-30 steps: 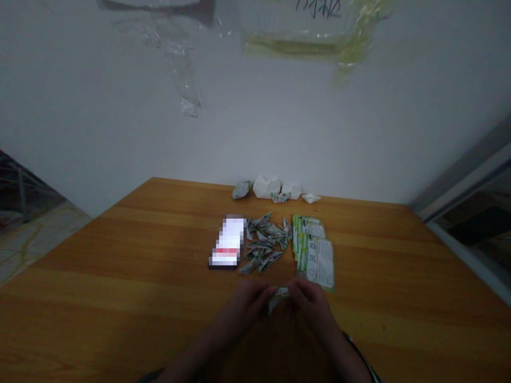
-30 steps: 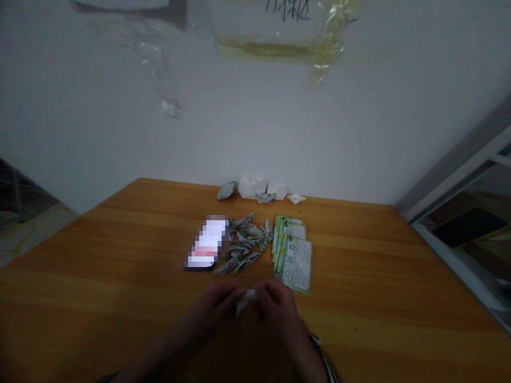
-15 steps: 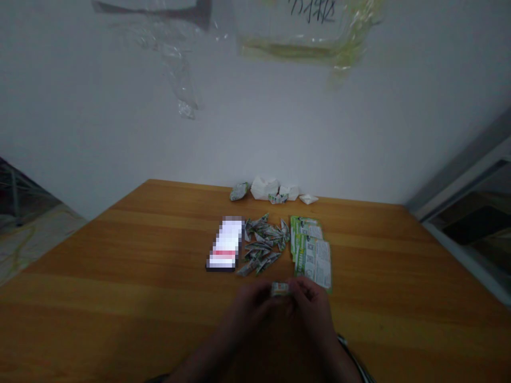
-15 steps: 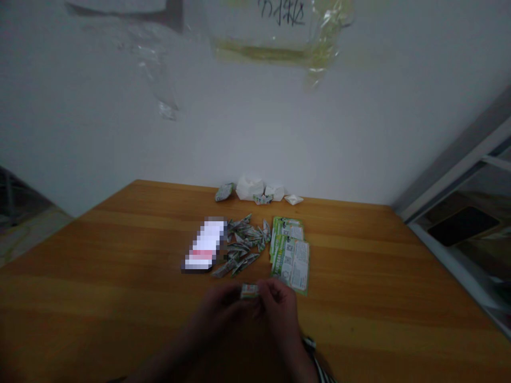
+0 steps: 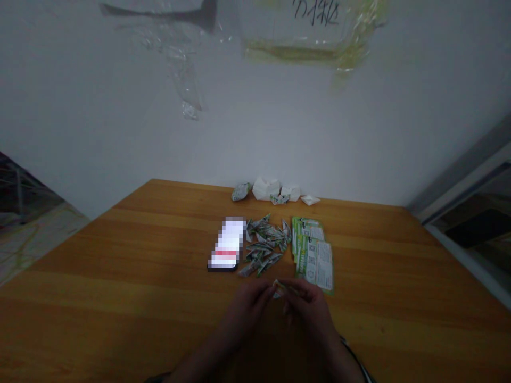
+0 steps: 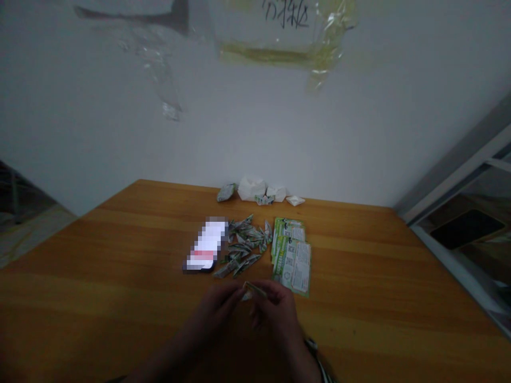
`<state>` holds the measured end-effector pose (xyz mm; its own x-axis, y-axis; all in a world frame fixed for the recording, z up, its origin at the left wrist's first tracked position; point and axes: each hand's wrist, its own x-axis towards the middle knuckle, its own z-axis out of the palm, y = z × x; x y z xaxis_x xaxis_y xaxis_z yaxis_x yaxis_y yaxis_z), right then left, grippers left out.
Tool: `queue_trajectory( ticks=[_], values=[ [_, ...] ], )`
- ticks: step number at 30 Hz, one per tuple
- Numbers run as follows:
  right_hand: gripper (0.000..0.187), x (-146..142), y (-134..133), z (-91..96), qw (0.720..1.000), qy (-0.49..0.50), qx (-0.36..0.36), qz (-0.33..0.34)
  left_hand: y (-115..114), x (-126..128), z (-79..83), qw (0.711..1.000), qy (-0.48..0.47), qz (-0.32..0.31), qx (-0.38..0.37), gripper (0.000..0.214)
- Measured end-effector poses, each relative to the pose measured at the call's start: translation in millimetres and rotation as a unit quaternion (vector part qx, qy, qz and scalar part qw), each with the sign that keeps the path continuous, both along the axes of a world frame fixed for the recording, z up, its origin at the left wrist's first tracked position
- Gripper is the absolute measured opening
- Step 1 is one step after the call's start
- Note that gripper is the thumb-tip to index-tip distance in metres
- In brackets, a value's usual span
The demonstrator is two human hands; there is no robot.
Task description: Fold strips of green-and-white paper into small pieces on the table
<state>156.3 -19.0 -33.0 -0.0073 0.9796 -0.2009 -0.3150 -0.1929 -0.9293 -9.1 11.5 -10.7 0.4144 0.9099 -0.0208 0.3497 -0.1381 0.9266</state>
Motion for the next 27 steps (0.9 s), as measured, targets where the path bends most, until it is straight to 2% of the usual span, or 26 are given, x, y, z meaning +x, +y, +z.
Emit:
queue_trajectory(
  ticks=[4,7,12,16,18,22,24,27],
  values=[
    [0.013,-4,-4,1.4,0.992,-0.060,0.054,-0.096,-1,-1,1.1,1.000,-0.007,0.021,-0.018,0.024],
    [0.021,-1,-6,2.5,0.980,-0.115,0.102,-0.130,-3,-1,0.4,0.998,-0.055,0.039,-0.020,0.027],
    [0.032,4,-7,3.3,0.948,-0.227,0.180,-0.133,-6,-4,3.0,0.991,-0.084,0.042,0.090,0.018],
    [0.033,3,-8,6.2,0.934,-0.248,0.235,-0.109,-5,-6,6.8,0.986,-0.103,0.077,0.110,0.015],
    [0.027,1,-9,8.2,0.940,-0.235,0.225,-0.098,-5,-6,8.5,0.983,-0.115,0.112,0.091,0.011],
    [0.004,-2,-12,10.3,0.961,-0.204,0.143,-0.120,-6,0,12.5,0.977,-0.153,0.152,-0.001,0.004],
    [0.015,-4,-12,9.9,0.969,-0.178,0.116,-0.126,-7,5,13.5,0.969,-0.177,0.162,-0.053,0.002],
    [0.026,-10,-12,8.1,0.981,-0.123,0.096,-0.115,-9,11,12.5,0.954,-0.209,0.168,-0.130,0.015]
  ],
)
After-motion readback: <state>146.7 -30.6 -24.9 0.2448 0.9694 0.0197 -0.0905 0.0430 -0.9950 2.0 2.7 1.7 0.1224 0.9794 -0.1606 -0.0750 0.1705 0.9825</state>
